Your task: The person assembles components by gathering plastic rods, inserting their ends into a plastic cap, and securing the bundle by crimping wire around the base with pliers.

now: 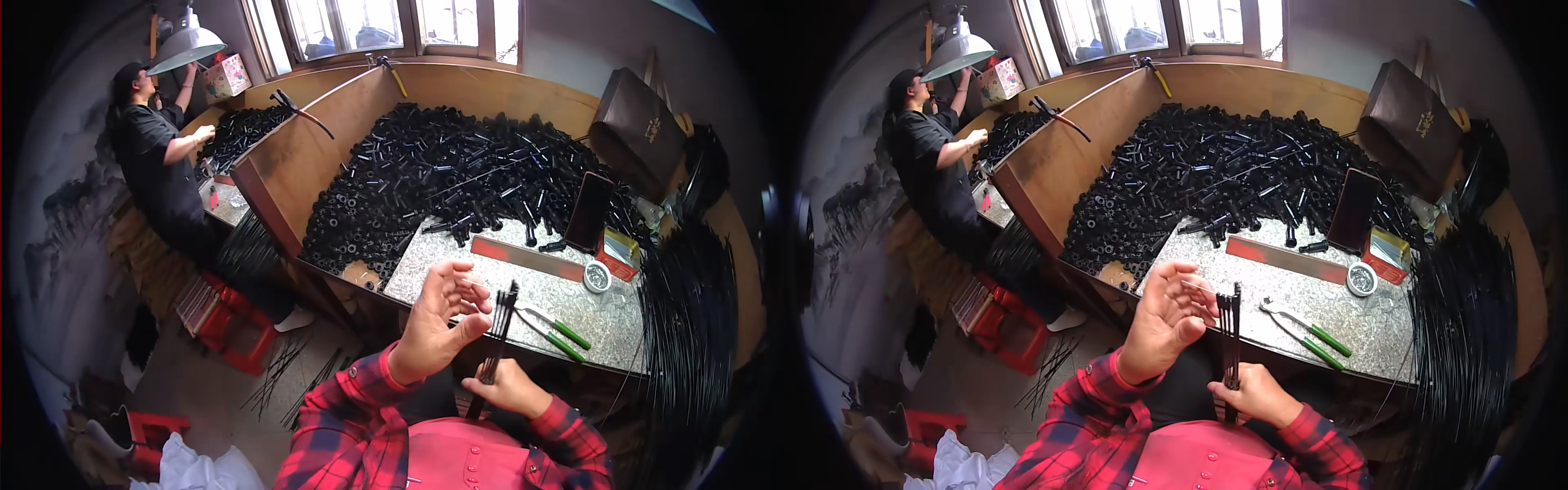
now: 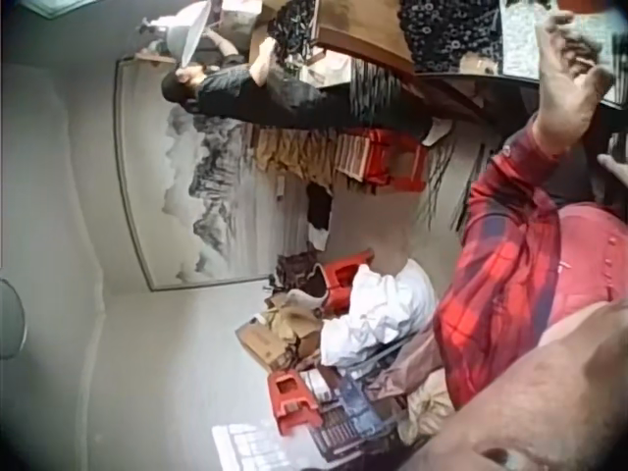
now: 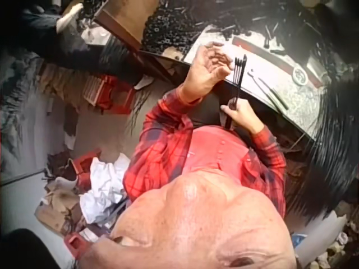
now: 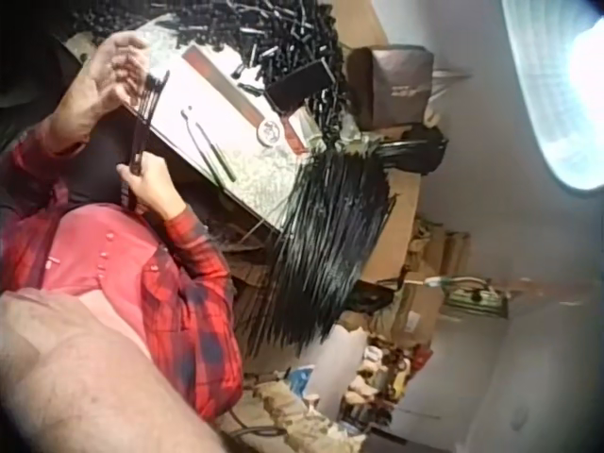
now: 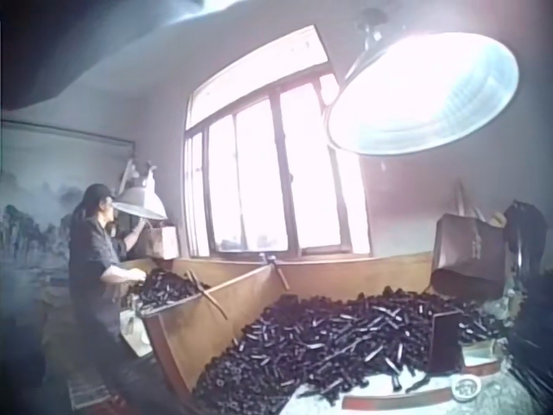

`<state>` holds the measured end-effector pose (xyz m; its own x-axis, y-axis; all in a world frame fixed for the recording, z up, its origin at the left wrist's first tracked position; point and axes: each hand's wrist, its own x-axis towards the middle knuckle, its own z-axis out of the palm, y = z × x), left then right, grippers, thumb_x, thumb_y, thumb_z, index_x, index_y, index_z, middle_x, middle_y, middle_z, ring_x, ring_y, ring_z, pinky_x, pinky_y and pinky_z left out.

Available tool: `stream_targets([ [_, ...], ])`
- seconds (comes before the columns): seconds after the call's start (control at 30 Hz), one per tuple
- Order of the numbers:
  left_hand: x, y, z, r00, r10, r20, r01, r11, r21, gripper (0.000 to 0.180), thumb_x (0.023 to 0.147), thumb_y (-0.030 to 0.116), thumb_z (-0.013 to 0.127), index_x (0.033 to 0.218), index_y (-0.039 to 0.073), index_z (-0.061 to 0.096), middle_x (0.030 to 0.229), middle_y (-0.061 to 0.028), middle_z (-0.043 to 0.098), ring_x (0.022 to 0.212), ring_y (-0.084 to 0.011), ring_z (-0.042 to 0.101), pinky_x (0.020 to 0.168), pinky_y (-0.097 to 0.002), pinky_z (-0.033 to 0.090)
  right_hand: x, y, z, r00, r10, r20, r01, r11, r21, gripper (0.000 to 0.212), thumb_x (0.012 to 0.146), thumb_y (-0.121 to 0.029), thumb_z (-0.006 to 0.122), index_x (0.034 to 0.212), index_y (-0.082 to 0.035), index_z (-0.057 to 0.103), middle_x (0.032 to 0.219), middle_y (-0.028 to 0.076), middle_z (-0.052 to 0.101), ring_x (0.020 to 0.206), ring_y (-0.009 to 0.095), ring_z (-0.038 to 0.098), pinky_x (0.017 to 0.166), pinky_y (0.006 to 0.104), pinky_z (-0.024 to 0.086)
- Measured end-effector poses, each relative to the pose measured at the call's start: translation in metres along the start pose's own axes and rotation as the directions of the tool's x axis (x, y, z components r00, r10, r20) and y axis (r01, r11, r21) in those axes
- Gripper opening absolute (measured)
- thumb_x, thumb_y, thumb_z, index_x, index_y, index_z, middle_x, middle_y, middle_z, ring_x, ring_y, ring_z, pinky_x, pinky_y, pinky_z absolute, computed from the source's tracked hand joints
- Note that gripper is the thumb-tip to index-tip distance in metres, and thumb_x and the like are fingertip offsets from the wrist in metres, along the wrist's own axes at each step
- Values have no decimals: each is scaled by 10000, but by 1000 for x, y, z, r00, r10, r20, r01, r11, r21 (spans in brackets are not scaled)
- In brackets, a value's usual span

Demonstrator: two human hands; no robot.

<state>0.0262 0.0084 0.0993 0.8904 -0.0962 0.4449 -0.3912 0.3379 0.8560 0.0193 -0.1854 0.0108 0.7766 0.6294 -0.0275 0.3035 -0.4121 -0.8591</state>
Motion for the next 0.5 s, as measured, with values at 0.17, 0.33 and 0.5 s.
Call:
stream_targets([
  [0.17, 11, 13, -2, 999, 18, 29, -15, 996, -91, 482, 848, -9, 695, 1263, 58, 459, 990, -77, 598, 847, -115, 610, 721, -233, 526, 2, -9, 2, 941, 232, 245, -277, 946, 167, 322, 871, -280, 712, 754, -22, 557, 583, 64, 614, 477, 121, 604, 477, 269, 500],
  [0.33, 16, 27, 4, 984, -144, 103, 146, 989, -12, 119, 867, 29, 693, 979, 17, 654, 880, -24, 662, 770, -53, 615, 639, -190, 497, 7, -13, -33, 939, -171, 300, 152, 985, 85, 339, 841, -304, 739, 942, -30, 567, 774, 56, 612, 616, 104, 594, 548, 276, 482],
  [0.5, 20, 31, 9, 934, -216, 285, 221, 975, 13, 81, 864, -18, 673, 937, 4, 645, 912, -55, 653, 806, -96, 611, 696, -234, 500, 21, -69, -99, 919, -316, 236, 143, 825, 547, 285, 848, -153, 718, 1099, -48, 632, 874, -12, 623, 786, 69, 549, 703, 251, 457],
])
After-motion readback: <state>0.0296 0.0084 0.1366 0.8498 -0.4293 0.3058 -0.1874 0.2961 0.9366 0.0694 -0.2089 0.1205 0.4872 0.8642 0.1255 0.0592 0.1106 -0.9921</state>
